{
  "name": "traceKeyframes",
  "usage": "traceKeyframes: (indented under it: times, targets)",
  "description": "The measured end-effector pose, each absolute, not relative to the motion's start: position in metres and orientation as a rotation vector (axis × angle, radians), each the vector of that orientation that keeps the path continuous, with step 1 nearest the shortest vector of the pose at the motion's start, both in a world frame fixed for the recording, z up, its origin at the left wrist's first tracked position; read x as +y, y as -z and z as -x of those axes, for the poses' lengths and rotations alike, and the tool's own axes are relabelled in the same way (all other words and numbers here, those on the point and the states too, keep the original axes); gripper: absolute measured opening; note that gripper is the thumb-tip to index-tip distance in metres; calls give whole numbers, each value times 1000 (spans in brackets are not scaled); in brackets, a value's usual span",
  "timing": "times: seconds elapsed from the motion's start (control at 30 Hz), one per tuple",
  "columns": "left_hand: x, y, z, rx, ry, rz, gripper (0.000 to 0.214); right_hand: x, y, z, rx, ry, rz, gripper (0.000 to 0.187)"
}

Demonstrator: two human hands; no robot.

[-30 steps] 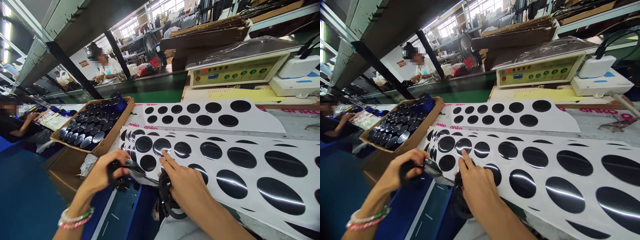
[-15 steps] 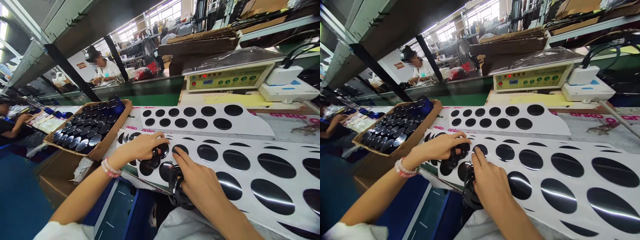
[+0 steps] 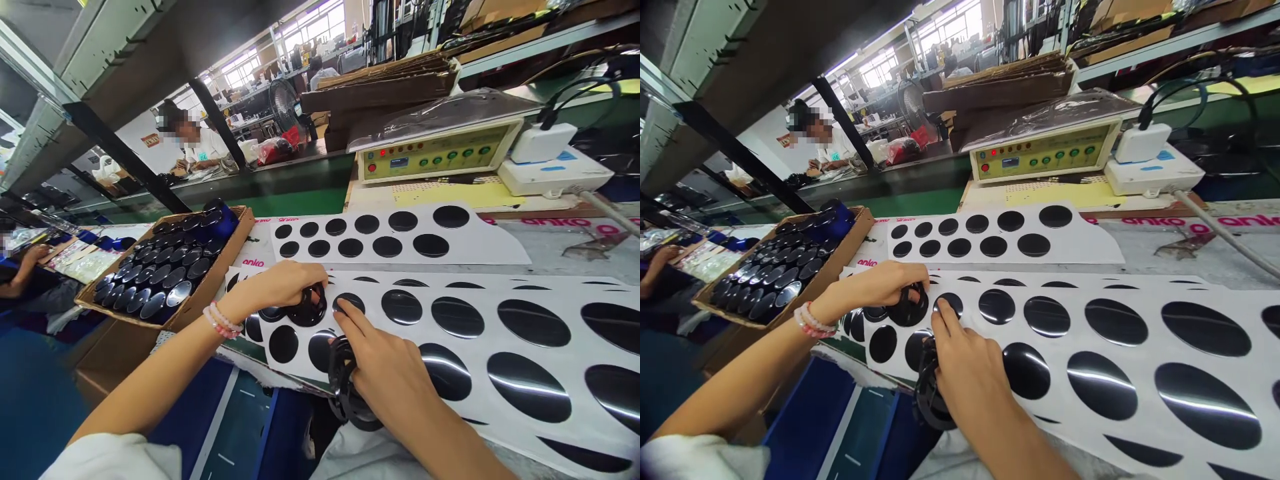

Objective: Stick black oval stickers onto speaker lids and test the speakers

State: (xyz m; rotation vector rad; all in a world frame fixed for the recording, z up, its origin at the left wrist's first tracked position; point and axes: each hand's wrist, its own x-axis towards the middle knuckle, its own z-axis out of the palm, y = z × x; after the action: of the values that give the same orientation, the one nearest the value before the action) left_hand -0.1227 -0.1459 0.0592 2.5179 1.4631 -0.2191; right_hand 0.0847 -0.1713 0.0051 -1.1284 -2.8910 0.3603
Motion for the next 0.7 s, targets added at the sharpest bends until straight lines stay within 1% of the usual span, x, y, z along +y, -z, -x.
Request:
traceKeyframes:
  times: [0.1, 0.27, 0.33, 0.43, 0.5, 0.6, 0.7]
  targets:
    - [-147, -60, 124, 1466, 182, -2496, 24, -172, -5, -85, -2890, -380, 1130, 76]
    - [-141, -58, 125, 1379, 168, -2488, 31, -171, -8, -85, -2893, -449, 1163, 78]
    - [-143, -56, 127, 1380, 120, -2493, 26, -171, -8, -85, -2872, -462, 1155, 78]
    - [-152, -53, 131, 1450, 6, -2493, 15, -171, -7, -86, -2848, -477, 1140, 78]
    - [-163, -56, 136, 1517, -85, -2472, 14, -171, -6, -86, -2844, -480, 1132, 78]
    - [-185, -71, 151, 1611, -230, -2413, 14, -172, -5, -86, -2852, -469, 1141, 78]
    - [-215, -92, 174, 1815, -485, -2312, 3, -172, -5, -86, -2877, -455, 1146, 78]
